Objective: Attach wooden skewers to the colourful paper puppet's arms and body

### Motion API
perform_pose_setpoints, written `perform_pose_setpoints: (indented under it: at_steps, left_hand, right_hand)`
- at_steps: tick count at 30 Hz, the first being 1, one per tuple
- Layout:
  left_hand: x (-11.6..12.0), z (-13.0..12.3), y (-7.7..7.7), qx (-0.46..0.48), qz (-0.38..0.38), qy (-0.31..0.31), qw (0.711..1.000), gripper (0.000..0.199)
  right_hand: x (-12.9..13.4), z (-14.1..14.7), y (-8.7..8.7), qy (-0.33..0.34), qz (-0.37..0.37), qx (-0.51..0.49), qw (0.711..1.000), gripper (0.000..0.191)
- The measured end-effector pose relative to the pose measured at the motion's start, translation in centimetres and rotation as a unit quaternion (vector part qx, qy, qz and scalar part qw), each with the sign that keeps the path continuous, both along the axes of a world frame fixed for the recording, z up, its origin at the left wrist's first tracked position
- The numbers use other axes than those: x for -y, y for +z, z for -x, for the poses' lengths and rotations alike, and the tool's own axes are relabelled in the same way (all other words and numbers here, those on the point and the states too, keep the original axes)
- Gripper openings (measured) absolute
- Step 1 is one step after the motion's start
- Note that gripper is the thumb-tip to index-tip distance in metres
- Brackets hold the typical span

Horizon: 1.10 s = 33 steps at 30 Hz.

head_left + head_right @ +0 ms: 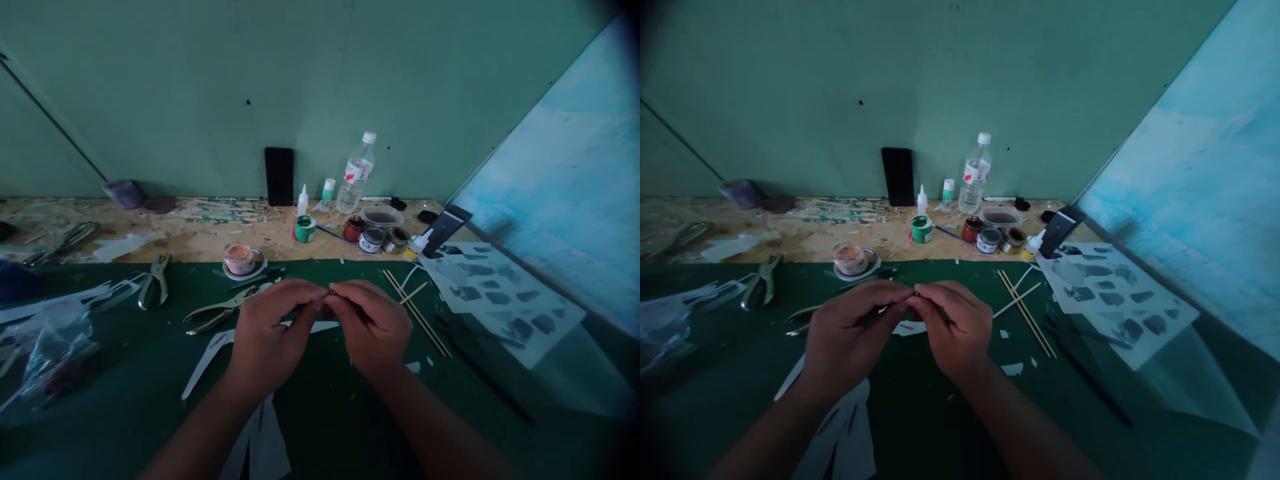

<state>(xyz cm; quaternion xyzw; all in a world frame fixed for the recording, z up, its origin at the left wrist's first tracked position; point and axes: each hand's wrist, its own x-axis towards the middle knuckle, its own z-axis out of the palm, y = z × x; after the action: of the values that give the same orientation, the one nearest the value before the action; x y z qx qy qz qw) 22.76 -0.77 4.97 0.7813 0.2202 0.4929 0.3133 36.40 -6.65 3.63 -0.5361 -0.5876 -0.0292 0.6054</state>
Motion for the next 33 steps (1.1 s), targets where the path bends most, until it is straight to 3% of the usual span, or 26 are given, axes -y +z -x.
perform_pose_setpoints:
  at_steps: [22,30,33]
  left_hand:
    - [0.0,0.0,0.0,-0.006,0.049,-0.017,0.999,0.015]
    - [-0.1,0.1,0.0,-0.024,0.015,-0.003,1.0,0.013]
    - [-0.6,0.4,0.1,-0.052,-0.041,0.013,0.998,0.012]
  right_hand:
    - [-0.1,-0.3,0.1,-0.004,-0.003,0.038,0.999,0.015]
    - [-0.3,-0.2,0.0,-0.006,0.007,0.036,0.999,0.014]
    - [-0.7,-1.5,0.3,0.044,0.05,0.021,0.998,0.011]
